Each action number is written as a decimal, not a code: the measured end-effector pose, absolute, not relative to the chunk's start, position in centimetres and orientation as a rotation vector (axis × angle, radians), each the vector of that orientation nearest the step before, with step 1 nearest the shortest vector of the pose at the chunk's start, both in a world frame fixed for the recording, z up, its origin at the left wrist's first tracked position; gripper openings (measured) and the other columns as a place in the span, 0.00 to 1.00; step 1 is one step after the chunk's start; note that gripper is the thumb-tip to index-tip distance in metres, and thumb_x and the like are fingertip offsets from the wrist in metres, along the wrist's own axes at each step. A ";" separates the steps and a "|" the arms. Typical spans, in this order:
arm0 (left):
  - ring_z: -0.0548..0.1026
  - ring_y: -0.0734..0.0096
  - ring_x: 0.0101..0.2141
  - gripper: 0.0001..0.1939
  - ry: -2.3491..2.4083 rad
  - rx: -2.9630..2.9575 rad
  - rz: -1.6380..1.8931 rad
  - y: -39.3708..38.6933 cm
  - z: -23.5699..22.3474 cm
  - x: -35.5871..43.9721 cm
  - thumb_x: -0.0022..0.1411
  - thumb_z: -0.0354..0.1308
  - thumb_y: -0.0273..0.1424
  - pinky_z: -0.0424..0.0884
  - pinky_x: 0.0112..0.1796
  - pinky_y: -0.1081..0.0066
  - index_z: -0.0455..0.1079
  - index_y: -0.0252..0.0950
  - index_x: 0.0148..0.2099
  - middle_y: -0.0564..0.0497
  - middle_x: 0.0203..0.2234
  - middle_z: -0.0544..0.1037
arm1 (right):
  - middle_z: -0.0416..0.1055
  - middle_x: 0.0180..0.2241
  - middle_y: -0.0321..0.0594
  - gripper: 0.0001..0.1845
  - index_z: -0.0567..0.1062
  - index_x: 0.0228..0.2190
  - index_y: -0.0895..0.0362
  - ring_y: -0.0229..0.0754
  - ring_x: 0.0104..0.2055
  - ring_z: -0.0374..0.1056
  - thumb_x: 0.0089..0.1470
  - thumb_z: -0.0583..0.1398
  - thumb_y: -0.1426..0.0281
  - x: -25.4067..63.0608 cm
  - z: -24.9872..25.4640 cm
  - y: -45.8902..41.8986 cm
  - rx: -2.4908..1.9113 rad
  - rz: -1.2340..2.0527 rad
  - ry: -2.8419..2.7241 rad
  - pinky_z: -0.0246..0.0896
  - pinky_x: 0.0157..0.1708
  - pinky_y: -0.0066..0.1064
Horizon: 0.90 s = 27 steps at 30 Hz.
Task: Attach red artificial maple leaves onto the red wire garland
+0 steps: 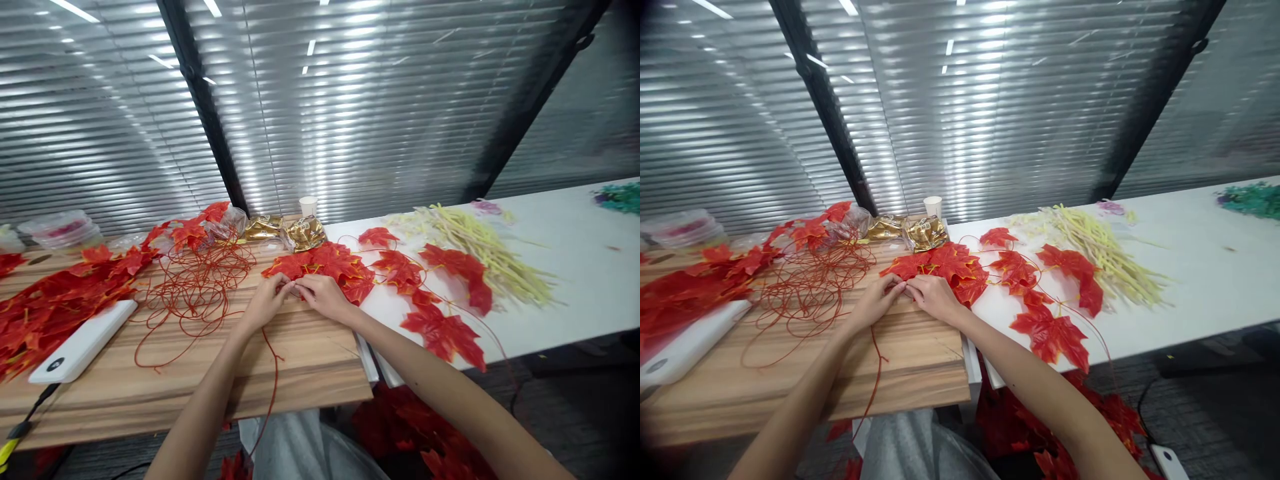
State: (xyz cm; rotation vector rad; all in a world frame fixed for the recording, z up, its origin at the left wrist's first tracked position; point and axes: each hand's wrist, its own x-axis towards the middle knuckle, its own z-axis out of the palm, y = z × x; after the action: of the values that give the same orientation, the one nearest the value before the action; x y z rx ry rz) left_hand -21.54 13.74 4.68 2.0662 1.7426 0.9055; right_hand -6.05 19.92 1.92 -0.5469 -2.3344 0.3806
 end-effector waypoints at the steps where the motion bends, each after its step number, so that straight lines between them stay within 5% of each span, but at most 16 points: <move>1: 0.66 0.73 0.25 0.15 1.738 2.036 0.909 13.7 4.7 -21.5 0.61 0.43 0.37 0.61 0.29 0.74 0.64 0.33 0.31 0.52 0.22 0.70 | 0.71 0.29 0.40 0.12 0.74 0.32 0.58 0.37 0.31 0.66 0.57 0.51 0.71 -6.1 1.9 20.0 -0.557 0.416 -2.285 0.57 0.33 0.26; 7: 0.64 0.74 0.25 0.18 1.790 2.017 1.032 13.8 4.9 -21.5 0.62 0.40 0.39 0.59 0.29 0.75 0.64 0.33 0.29 0.53 0.22 0.68 | 0.74 0.33 0.41 0.11 0.75 0.33 0.58 0.40 0.33 0.68 0.54 0.53 0.69 -6.1 2.3 20.5 -0.632 0.601 -1.903 0.61 0.37 0.30; 15: 0.68 0.70 0.29 0.18 1.913 1.957 1.135 13.5 5.3 -21.8 0.61 0.42 0.40 0.61 0.30 0.74 0.67 0.34 0.32 0.51 0.24 0.72 | 0.72 0.23 0.38 0.14 0.74 0.30 0.59 0.39 0.26 0.66 0.53 0.53 0.62 -5.1 3.3 21.9 -0.781 0.756 -1.500 0.62 0.30 0.29; 27: 0.68 0.72 0.28 0.19 1.798 1.966 1.125 13.5 5.0 -21.4 0.60 0.44 0.41 0.62 0.30 0.75 0.70 0.33 0.35 0.51 0.28 0.75 | 0.71 0.28 0.40 0.17 0.73 0.31 0.59 0.39 0.30 0.65 0.51 0.53 0.59 -4.1 2.8 24.7 -0.837 0.788 -1.227 0.60 0.32 0.28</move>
State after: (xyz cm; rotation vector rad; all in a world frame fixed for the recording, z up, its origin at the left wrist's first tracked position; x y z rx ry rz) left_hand -21.44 13.51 5.00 1.9656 1.7975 1.1251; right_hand -4.10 24.73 2.80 -0.8372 -1.2273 0.7884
